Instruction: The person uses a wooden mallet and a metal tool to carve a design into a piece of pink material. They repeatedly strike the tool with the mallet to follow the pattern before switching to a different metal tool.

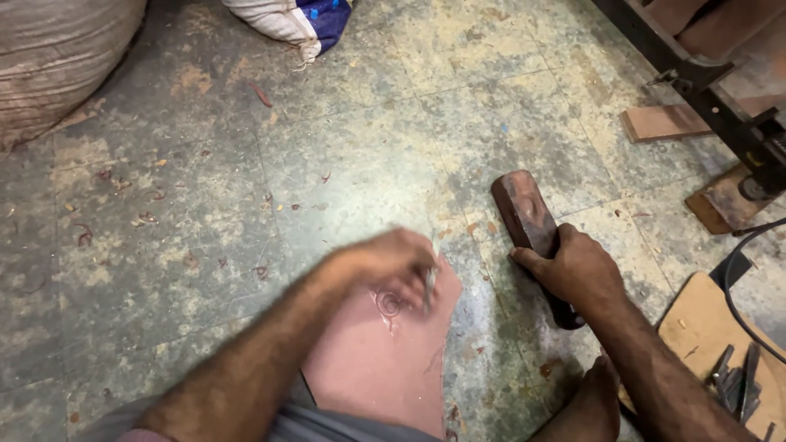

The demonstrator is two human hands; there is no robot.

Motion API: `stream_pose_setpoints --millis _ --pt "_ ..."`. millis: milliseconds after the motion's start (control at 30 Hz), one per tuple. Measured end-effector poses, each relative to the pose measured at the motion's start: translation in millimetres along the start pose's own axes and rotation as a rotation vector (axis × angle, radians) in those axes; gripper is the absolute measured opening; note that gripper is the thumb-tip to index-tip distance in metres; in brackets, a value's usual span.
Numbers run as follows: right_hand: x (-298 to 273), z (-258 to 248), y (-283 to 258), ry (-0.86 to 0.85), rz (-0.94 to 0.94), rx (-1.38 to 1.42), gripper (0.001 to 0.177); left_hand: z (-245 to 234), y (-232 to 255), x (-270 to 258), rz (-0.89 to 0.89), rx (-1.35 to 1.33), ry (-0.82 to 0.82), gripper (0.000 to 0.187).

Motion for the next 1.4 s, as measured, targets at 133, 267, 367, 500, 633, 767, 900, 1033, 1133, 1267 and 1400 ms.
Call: stream_pose_setpoints --millis 133,267,367,500,633,767,900,1033,1133,1267,1400 --pt "0 0 -2 -0.009 0.010 0.005 0.081 13 -19 21 -0.032 0.130 -0.035 0.020" --pt "0 1 1 -0.004 0.001 0.028 0.081 -38 -11 36 0.431 0.054 0.432 0.017" --pt "0 0 0 -0.001 -0.003 0.030 0.083 -81 -8 22 0.528 -0.150 0.644 0.016" --pt "6 5 5 0.017 -0.033 0.015 0.082 -99 -4 -2 0.607 -0.294 0.739 0.019" --pt "1 2 2 0.034 -0.021 0.021 0.083 -96 -4 4 0.615 -0.291 0.711 0.021" --pt "1 2 0 0.000 -0.009 0.021 0.081 -90 -5 10 0.615 -0.253 0.664 0.021" --pt "-4 -3 -8 -0.086 0.051 0.016 0.079 -85 -2 7 0.613 -0.201 0.646 0.023" --pt "4 1 -2 -0.035 0.005 -0.017 0.079 -82 -2 5 0.624 -0.187 0.633 0.027" --pt "5 1 -2 -0.036 0.013 -0.014 0.080 -79 -1 6 0.622 -0.190 0.626 0.030" --pt "10 4 0 -0.013 -0.014 -0.021 0.081 -77 -1 4 0.597 -0.192 0.618 0.031" --pt "9 4 -1 -0.021 -0.004 -0.017 0.081 -69 2 1 0.547 -0.198 0.589 0.030"
Point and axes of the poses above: each hand's wrist, its own x-axis towards the middle knuckle, its own z-axis out of the palm, y = z × x, the point moved 1 cm from there along x, towards the middle knuckle, and after that the axes turned 8 degrees about -y, right-handed, at the moved point
